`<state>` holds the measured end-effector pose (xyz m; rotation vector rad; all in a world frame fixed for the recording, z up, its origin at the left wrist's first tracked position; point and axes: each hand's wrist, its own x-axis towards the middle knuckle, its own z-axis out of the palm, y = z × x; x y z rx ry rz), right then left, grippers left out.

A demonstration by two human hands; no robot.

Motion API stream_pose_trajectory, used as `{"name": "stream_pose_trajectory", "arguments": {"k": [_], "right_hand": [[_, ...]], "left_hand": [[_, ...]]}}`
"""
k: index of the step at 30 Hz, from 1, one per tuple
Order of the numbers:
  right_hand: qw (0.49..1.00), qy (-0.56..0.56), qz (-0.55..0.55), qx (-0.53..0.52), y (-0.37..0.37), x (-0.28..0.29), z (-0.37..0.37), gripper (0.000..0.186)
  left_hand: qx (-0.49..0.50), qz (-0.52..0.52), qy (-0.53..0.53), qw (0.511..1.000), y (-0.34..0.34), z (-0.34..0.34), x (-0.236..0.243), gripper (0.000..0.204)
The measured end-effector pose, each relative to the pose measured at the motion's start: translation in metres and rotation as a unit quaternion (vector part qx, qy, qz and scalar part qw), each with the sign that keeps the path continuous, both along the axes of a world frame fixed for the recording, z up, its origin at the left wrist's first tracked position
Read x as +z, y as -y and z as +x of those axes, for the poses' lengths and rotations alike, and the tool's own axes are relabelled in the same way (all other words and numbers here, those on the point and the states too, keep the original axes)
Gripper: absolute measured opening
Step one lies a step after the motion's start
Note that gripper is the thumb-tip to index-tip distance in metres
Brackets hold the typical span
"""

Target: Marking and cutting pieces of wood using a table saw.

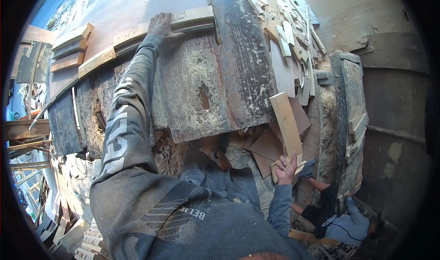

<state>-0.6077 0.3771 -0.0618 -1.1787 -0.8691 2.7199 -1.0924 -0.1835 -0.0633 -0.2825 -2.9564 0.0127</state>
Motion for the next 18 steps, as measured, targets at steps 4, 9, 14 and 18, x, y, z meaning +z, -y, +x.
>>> {"name": "stream_pose_trajectory", "arguments": {"k": [4, 9, 14, 18], "right_hand": [[0.998, -0.053, -0.01, -0.009, -0.005, 0.022, -0.002, 0.052], [0.993, -0.099, 0.019, 0.061, -0.058, 0.015, -0.161, 0.077], [0.9, 0.116, 0.369, 0.2, -0.09, -0.037, -0.246, 0.075], [0.833, 0.173, 0.433, 0.299, -0.022, -0.087, -0.183, 0.063]], "left_hand": [[0.028, 0.011, 0.068, 0.997, -0.011, 0.069, -0.005, 0.115], [0.023, 0.033, 0.161, 0.986, -0.067, 0.199, 0.028, 0.107], [-0.091, 0.114, 0.13, 0.981, -0.064, 0.275, 0.029, 0.074], [-0.111, 0.092, 0.106, 0.984, -0.052, 0.296, 0.04, 0.066]]}}
